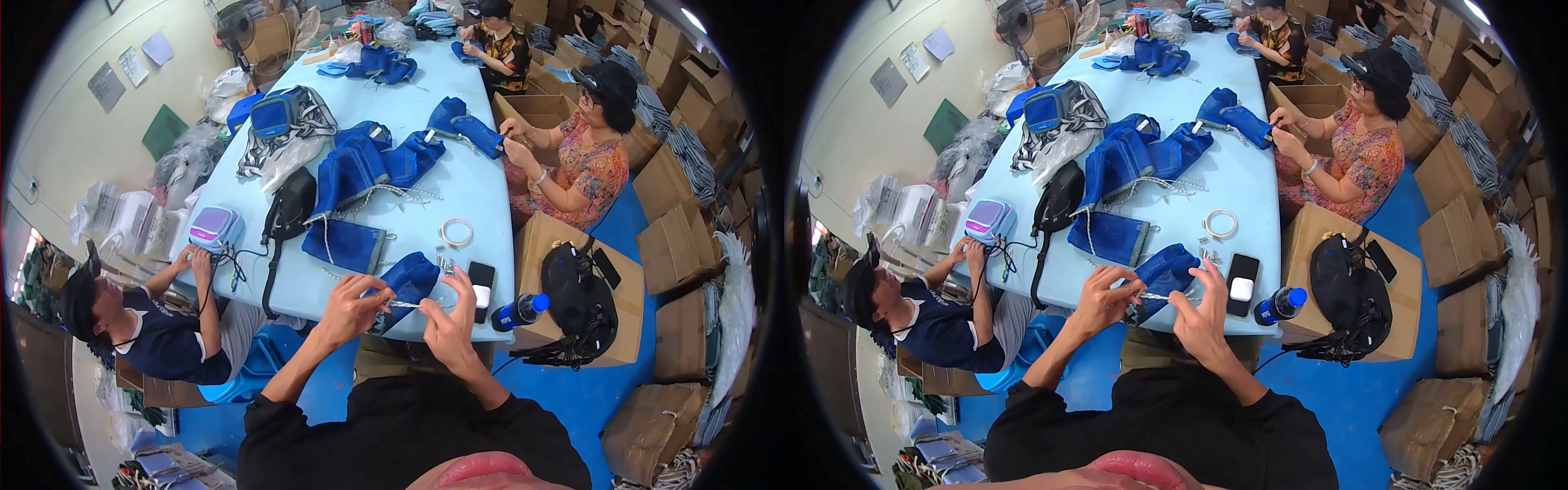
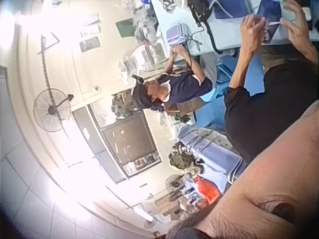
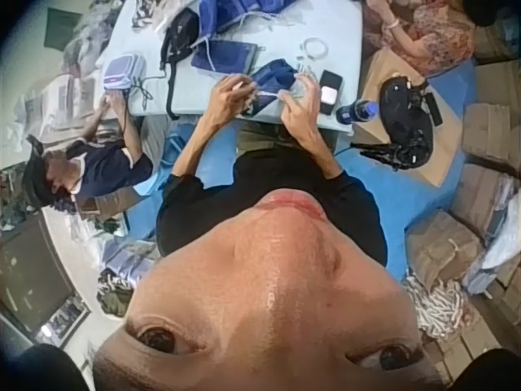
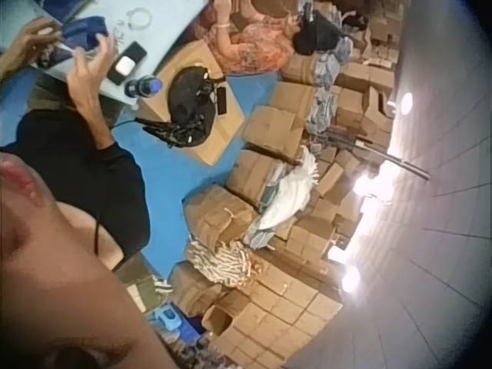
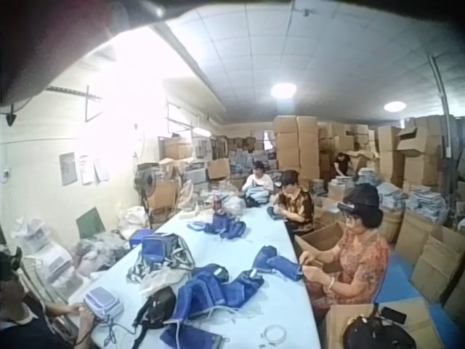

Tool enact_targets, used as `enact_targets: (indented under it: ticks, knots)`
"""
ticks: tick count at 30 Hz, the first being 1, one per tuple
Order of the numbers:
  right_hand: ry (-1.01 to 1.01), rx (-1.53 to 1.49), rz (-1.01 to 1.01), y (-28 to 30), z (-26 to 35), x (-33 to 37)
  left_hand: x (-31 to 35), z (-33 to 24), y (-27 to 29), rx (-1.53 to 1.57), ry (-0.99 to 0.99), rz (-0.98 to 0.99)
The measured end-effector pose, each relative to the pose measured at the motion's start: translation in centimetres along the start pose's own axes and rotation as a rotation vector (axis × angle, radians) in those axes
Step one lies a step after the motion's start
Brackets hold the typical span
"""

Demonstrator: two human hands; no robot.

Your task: The person is assembling small blue bags by attaching decorative metal chains to them.

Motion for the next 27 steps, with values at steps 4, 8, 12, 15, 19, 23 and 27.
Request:
enact_targets:
  ticks: [4, 8, 12, 15, 19, 23, 27]
  knots:
    - [0.111, 0.008, -0.002, 0.5, 0.3, -1.5, -0.1, 1.1, 0.2, 0.14, 0.119, -0.014]
    - [0.222, -0.027, -0.016, 0.6, 1.1, -2.3, 0.8, 2.0, -0.4, 0.249, 0.186, 0.006]
    - [0.245, -0.035, -0.012, 1.1, 0.8, -2.8, 1.1, 2.1, 1.1, 0.268, 0.211, -0.041]
    - [0.278, 0.026, -0.077, 1.9, 1.0, -3.2, 0.8, 2.4, 1.9, 0.313, 0.243, -0.061]
    - [0.237, 0.116, -0.053, 2.1, 0.8, -3.1, 1.0, 2.1, 2.4, 0.301, 0.239, -0.092]
    - [0.186, 0.092, -0.036, 1.6, 0.4, -2.3, 0.9, 2.3, 2.5, 0.214, 0.221, -0.115]
    - [0.155, 0.027, 0.105, 0.6, 0.0, -1.4, 1.1, 2.0, 1.8, 0.008, 0.18, -0.099]
Point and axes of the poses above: each hand's wrist, its own x-axis away from the middle knuckle, its own y-axis out of the back of the hand, z = x × y, the point moved 9 cm from there along -x, towards the middle knuckle, and after that the axes turned 11 degrees about y, right-handed, at the moved point
